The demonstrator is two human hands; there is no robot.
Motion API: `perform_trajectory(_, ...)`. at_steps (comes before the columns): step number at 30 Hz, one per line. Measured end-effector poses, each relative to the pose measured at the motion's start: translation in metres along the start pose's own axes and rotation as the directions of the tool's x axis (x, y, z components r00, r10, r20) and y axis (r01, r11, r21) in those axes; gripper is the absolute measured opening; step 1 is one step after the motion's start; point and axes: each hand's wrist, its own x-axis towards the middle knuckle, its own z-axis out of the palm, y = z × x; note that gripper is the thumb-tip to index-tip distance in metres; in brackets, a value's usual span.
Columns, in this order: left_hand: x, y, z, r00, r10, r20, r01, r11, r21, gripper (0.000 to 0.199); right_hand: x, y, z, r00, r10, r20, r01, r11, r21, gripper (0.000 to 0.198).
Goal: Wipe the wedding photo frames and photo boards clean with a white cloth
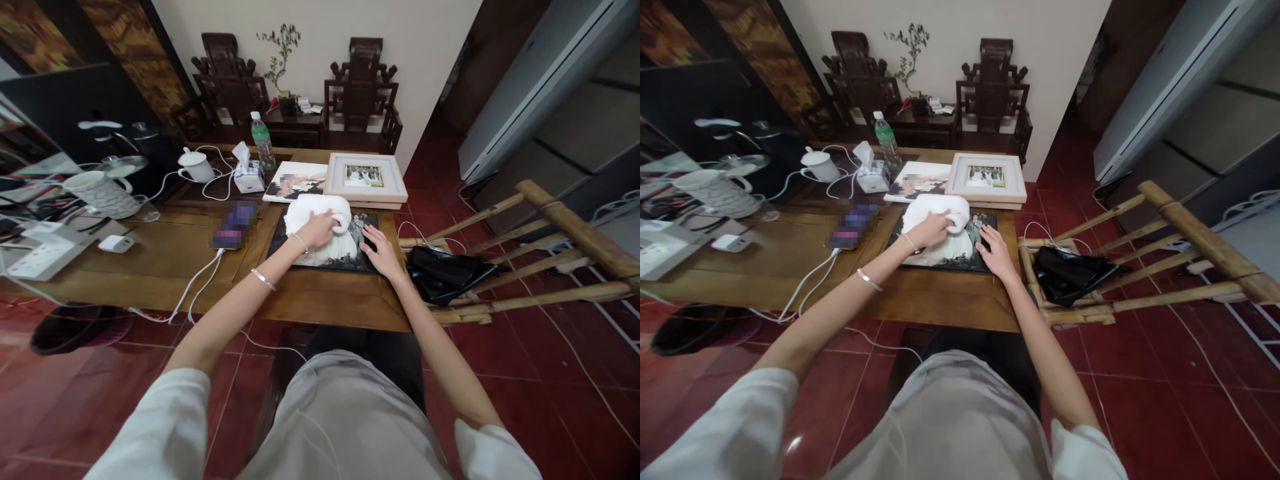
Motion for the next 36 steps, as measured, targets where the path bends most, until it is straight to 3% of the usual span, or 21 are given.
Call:
perform_trajectory(3,-0.008,0.017,0.005,0.999,0.034,-0.022,-0.033,0.999,0.037,0.046,0.000,0.001,0.001,1.000,-0.007,0.001,0.007,1.000,-0.004,0.044)
perform_trajectory(9,-0.089,0.069,0.012,0.981,0.183,0.067,-0.188,0.979,0.080,0.044,0.001,0.002,0.002,1.000,-0.012,0.013,0.012,1.000,0.002,0.044)
perform_trajectory(12,-0.114,0.080,0.011,0.972,0.221,0.073,-0.227,0.971,0.076,0.040,0.001,0.002,0.002,1.000,-0.008,0.010,0.008,1.000,0.018,0.044)
perform_trajectory(15,-0.102,0.071,0.008,0.976,0.206,0.067,-0.210,0.977,0.045,0.043,0.001,0.002,0.002,1.000,0.007,0.003,-0.007,1.000,0.021,0.042)
perform_trajectory(21,-0.023,0.028,0.004,0.998,0.066,-0.013,-0.066,0.997,0.026,0.045,0.002,0.004,0.002,1.000,0.003,0.009,-0.003,1.000,-0.010,0.045)
perform_trajectory(25,0.001,0.021,0.008,0.997,0.049,-0.052,-0.048,0.999,0.020,0.047,0.002,0.007,0.002,1.000,-0.001,0.006,0.001,1.000,-0.003,0.046)
perform_trajectory(28,-0.012,0.035,0.012,0.996,0.081,-0.031,-0.080,0.996,0.033,0.048,0.003,0.008,0.003,1.000,0.006,0.004,-0.006,1.000,0.019,0.048)
perform_trajectory(33,-0.068,0.070,0.014,0.987,0.159,0.034,-0.160,0.986,0.046,0.047,0.003,0.005,0.002,1.000,0.003,0.012,-0.003,1.000,0.020,0.051)
perform_trajectory(36,-0.086,0.076,0.013,0.981,0.189,0.034,-0.191,0.981,0.046,0.046,0.003,0.003,0.002,1.000,0.007,0.008,-0.007,1.000,0.009,0.051)
